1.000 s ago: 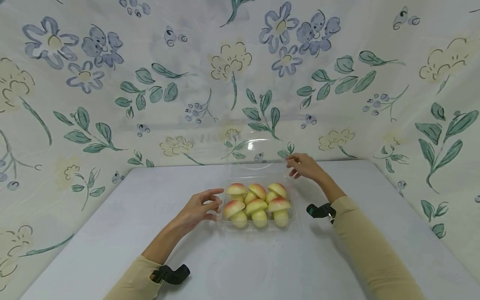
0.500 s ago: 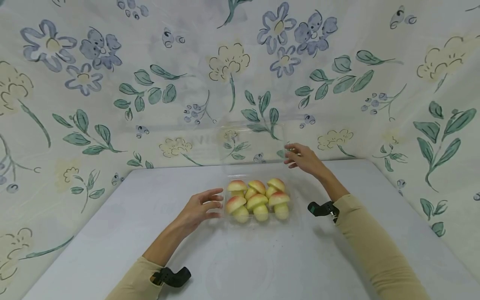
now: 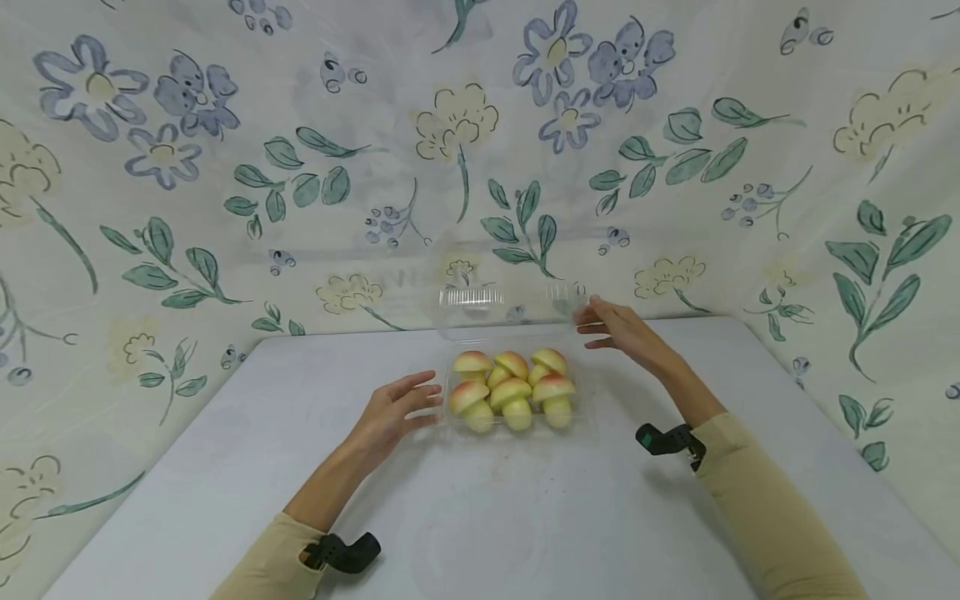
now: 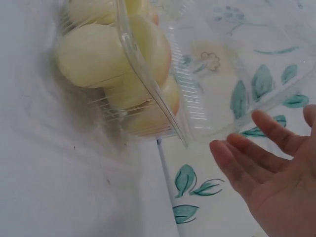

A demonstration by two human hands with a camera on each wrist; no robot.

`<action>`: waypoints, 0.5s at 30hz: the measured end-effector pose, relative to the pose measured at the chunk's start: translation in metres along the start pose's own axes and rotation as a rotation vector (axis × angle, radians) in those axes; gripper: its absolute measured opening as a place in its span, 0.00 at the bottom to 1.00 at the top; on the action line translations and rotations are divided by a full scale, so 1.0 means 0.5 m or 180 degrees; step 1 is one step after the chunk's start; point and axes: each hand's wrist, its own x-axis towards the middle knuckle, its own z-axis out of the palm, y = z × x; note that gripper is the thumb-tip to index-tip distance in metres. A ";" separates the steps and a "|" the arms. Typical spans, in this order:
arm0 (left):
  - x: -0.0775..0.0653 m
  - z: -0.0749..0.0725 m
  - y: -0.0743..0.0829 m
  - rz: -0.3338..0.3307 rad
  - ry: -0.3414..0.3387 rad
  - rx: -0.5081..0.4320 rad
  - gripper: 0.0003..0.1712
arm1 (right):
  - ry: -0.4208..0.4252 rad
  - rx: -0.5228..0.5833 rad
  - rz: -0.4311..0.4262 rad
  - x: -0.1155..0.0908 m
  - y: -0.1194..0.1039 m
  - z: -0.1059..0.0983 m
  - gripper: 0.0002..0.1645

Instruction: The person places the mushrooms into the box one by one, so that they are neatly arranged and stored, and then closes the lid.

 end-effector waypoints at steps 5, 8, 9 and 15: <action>0.000 -0.006 0.003 -0.0086 -0.0031 0.0012 0.29 | -0.0133 -0.0190 0.0109 -0.024 0.000 0.000 0.41; -0.002 -0.008 0.005 -0.0116 -0.0079 0.0019 0.32 | -0.0270 -0.0314 0.0160 -0.037 0.000 0.002 0.39; -0.002 -0.009 0.006 -0.0127 -0.0105 0.0022 0.33 | -0.0314 -0.0368 0.0166 -0.041 0.001 0.002 0.38; -0.004 -0.007 0.011 -0.0213 -0.0176 -0.0040 0.36 | -0.0484 -0.0702 0.0140 -0.063 0.002 0.003 0.32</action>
